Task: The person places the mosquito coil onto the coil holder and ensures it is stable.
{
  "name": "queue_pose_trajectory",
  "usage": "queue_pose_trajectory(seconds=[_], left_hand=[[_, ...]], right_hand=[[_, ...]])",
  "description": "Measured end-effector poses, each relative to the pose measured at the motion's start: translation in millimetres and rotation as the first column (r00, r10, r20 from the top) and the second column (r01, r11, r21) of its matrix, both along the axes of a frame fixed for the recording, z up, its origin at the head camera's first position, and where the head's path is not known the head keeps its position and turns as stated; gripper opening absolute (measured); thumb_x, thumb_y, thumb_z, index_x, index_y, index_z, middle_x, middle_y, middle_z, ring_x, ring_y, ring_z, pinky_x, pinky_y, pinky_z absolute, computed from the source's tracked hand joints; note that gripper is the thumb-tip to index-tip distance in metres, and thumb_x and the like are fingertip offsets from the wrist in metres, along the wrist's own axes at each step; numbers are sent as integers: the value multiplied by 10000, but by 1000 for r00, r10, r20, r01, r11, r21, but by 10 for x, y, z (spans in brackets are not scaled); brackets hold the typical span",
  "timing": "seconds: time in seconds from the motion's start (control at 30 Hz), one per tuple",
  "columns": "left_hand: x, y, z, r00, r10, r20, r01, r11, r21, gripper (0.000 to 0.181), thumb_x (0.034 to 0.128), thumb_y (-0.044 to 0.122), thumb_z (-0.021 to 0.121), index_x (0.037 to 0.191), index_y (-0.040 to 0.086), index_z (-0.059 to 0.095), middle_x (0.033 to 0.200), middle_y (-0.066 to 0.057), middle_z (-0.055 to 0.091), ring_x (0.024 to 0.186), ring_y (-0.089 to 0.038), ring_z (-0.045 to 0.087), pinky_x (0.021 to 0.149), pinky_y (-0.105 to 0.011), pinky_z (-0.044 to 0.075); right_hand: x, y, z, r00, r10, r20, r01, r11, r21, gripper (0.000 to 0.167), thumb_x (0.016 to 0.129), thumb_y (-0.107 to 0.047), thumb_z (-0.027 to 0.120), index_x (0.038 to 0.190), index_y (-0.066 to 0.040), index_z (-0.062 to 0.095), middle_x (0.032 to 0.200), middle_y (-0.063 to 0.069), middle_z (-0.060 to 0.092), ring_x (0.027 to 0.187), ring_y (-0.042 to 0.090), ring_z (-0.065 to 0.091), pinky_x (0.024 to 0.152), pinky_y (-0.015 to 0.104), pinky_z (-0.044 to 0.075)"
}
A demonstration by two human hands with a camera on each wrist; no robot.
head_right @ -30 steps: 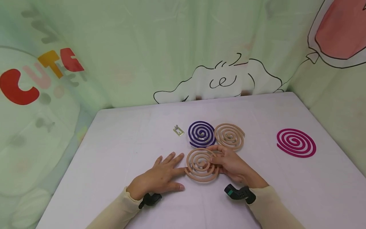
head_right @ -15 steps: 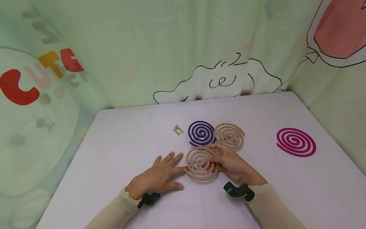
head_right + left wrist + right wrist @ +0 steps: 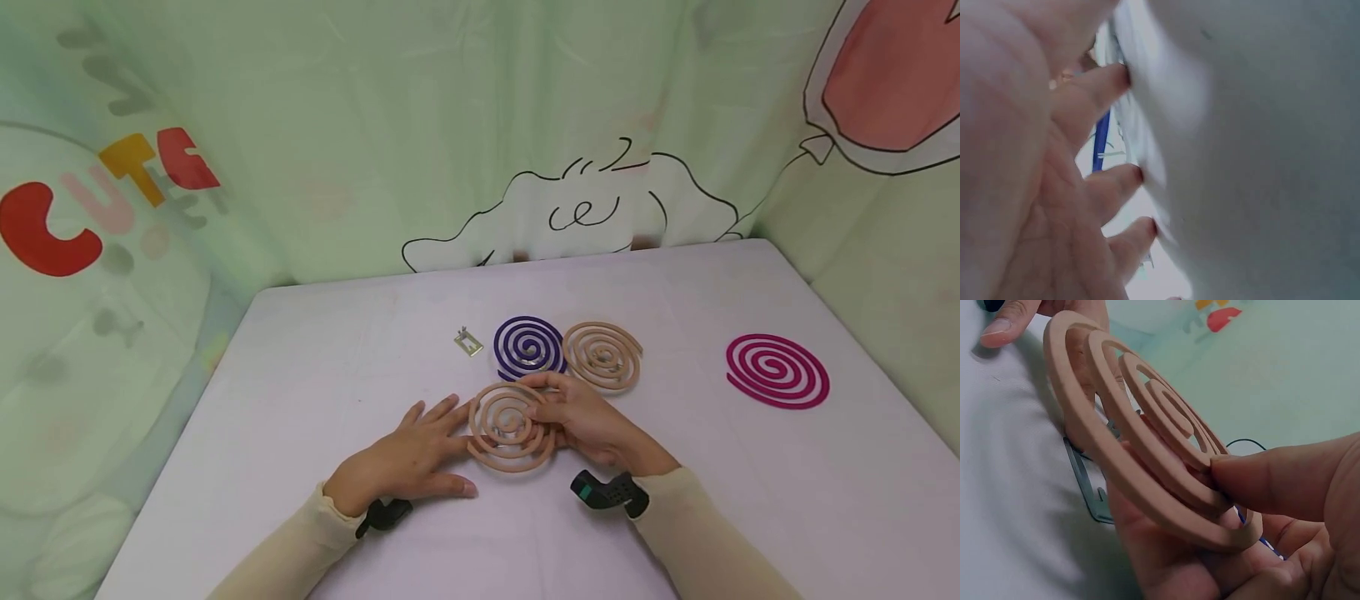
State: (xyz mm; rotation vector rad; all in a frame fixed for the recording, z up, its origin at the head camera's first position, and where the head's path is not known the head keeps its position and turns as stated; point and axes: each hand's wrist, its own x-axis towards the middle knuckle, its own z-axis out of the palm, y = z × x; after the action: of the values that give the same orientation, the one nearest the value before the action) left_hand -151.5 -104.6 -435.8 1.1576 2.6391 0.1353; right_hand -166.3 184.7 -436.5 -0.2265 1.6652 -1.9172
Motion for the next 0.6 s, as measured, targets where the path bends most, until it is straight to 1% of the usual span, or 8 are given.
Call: queue_pose_trajectory(seconds=[0.13,0.2,0.4,0.6], left_hand=[[-25,-14,-36,1000,-16,-19,16,1000,3,687,947,686,602,1544,355,523,1732,-41,229,1595,-337,190,1183,-693,256],[-34,-15,-41,1000,-17,-10,17,1000,6,691,947,687,601,1546,354,520,1729,-40,240,1596,-333,187,1185,-692,251],[-56,-9,10,1000,-24,20,24,999,-23,731,944,693,602,1576,349,473,1725,-45,251,1599,-332,173,1193,-687,243],[-66,-12,44,999,-44,-4,44,996,-74,741,941,708,592,1586,372,448,1720,-51,261,1596,-326,189,1187,-669,281]], right_hand=[[-24,-39,-2,1000,9,-2,-9,1000,8,537,1029,2,576,1491,102,321,911,59,680,712,119,678,618,266,573],[-35,-58,-5,1000,10,-5,-10,1000,12,549,1028,4,573,1501,110,314,913,62,669,700,121,674,603,258,566],[-67,-114,-26,1000,6,-5,-6,999,40,562,1027,6,580,1514,109,320,902,51,657,668,102,650,566,226,540],[-78,-143,-33,1000,-11,-2,11,998,69,550,1027,29,560,1515,108,321,907,48,652,670,91,642,558,212,533]])
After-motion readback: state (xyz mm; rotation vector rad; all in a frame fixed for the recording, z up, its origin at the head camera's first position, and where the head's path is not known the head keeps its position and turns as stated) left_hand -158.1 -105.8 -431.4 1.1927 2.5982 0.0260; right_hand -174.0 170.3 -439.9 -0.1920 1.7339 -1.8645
